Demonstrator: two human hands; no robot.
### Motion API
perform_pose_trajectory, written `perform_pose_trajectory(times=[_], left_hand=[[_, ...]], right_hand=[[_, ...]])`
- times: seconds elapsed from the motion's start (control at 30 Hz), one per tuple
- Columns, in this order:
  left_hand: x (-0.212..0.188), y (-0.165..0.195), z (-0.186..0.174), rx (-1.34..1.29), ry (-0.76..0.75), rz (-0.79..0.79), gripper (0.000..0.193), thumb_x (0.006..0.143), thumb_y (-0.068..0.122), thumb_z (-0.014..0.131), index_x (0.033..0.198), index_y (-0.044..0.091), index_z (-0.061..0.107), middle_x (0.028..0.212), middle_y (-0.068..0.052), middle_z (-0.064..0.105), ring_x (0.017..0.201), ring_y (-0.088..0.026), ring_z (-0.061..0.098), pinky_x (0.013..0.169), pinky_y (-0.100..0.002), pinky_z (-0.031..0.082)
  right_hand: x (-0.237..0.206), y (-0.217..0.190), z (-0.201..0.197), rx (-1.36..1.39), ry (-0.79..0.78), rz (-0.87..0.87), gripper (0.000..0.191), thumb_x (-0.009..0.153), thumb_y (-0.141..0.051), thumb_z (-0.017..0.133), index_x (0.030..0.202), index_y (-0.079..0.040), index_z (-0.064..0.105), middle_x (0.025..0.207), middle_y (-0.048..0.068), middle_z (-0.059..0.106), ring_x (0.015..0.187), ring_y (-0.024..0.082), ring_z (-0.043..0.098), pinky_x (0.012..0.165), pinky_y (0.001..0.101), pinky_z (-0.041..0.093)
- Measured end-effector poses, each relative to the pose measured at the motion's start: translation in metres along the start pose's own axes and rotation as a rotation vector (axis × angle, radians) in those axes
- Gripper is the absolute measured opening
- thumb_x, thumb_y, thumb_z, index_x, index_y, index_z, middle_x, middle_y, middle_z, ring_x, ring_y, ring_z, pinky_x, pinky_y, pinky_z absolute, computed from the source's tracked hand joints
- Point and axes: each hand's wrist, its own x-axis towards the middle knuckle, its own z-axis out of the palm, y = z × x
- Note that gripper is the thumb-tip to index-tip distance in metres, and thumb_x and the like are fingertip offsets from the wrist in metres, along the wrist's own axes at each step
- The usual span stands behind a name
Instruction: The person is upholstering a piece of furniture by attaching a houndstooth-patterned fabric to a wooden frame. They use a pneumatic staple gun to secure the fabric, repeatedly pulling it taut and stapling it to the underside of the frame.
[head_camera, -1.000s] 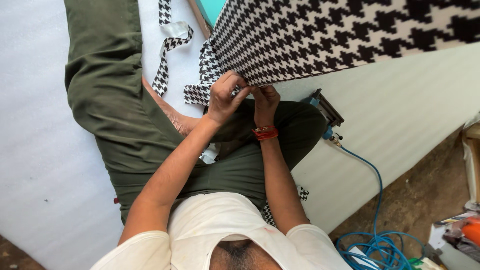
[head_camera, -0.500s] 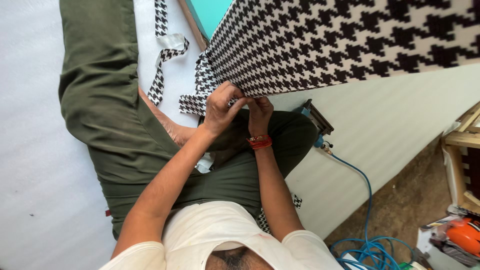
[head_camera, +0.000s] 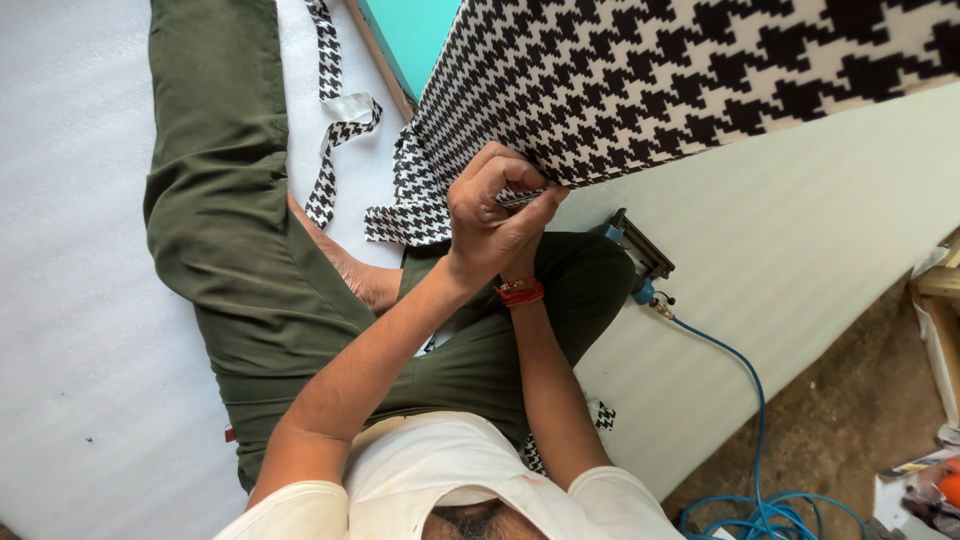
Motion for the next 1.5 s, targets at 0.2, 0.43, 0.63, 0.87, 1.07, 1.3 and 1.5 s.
perform_pose_trajectory(times=[0.2, 0.43, 0.63, 0.87, 1.07, 1.3, 1.5], left_hand=[[-0.003, 0.001, 0.007, -0.004, 0.039, -0.042, 0.023, 0.085, 0.006, 0.085, 0.086, 0.004, 0.061, 0.086, -0.002, 0.059, 0.073, -0.009, 0.058, 0.064, -0.024, 0.049], [-0.002, 0.001, 0.012, 0.042, 0.061, 0.003, 0.027, 0.085, 0.007, 0.085, 0.083, 0.005, 0.058, 0.084, -0.002, 0.055, 0.069, -0.009, 0.053, 0.059, -0.024, 0.045], [-0.005, 0.003, 0.021, 0.086, 0.101, 0.065, 0.026, 0.087, 0.004, 0.082, 0.081, 0.003, 0.057, 0.083, -0.002, 0.055, 0.061, -0.005, 0.049, 0.051, -0.023, 0.04], [0.0, 0.011, 0.023, 0.089, 0.091, 0.112, 0.026, 0.089, 0.002, 0.081, 0.081, 0.002, 0.056, 0.082, -0.003, 0.054, 0.062, -0.007, 0.049, 0.048, -0.021, 0.039], [0.002, 0.013, 0.025, 0.171, 0.129, 0.114, 0.025, 0.088, 0.003, 0.081, 0.078, 0.003, 0.057, 0.079, -0.003, 0.056, 0.058, -0.006, 0.054, 0.048, -0.022, 0.045], [-0.01, -0.006, 0.015, 0.175, 0.126, 0.119, 0.03, 0.087, 0.007, 0.083, 0.076, 0.004, 0.056, 0.078, -0.003, 0.054, 0.059, -0.009, 0.051, 0.05, -0.025, 0.043], [-0.02, -0.029, 0.011, 0.192, 0.096, 0.111, 0.032, 0.086, 0.008, 0.085, 0.076, 0.005, 0.055, 0.077, -0.003, 0.054, 0.058, -0.01, 0.051, 0.049, -0.025, 0.043]], right_hand=[[-0.002, 0.003, -0.002, -0.284, 0.009, -0.066, 0.045, 0.113, -0.048, 0.045, 0.138, -0.01, 0.045, 0.127, -0.002, 0.053, 0.116, 0.007, 0.052, 0.101, 0.0282, 0.046], [-0.004, 0.006, -0.006, -0.353, -0.012, -0.059, 0.044, 0.112, -0.047, 0.044, 0.135, -0.009, 0.045, 0.126, -0.002, 0.054, 0.114, 0.006, 0.054, 0.099, 0.0269, 0.049], [-0.004, 0.005, 0.0, 0.165, -0.069, 0.03, 0.03, 0.112, -0.039, 0.053, 0.119, -0.01, 0.051, 0.107, -0.007, 0.056, 0.093, 0.002, 0.053, 0.081, 0.0192, 0.045], [0.003, -0.003, 0.035, -0.054, -0.029, -0.035, 0.025, 0.11, -0.037, 0.057, 0.109, -0.012, 0.052, 0.099, -0.008, 0.055, 0.088, 0.002, 0.051, 0.079, 0.0208, 0.043], [-0.001, 0.003, 0.026, 0.121, -0.042, 0.023, 0.033, 0.108, -0.042, 0.052, 0.115, -0.01, 0.051, 0.106, -0.004, 0.056, 0.097, 0.003, 0.056, 0.085, 0.02, 0.047], [-0.007, 0.01, -0.012, -0.232, -0.005, -0.031, 0.036, 0.113, -0.042, 0.045, 0.124, -0.009, 0.051, 0.111, -0.004, 0.057, 0.1, 0.002, 0.056, 0.085, 0.0196, 0.047], [-0.006, 0.008, -0.022, -0.534, 0.023, -0.149, 0.035, 0.118, -0.041, 0.043, 0.115, -0.007, 0.054, 0.102, -0.004, 0.062, 0.088, 0.005, 0.061, 0.076, 0.0212, 0.05]])
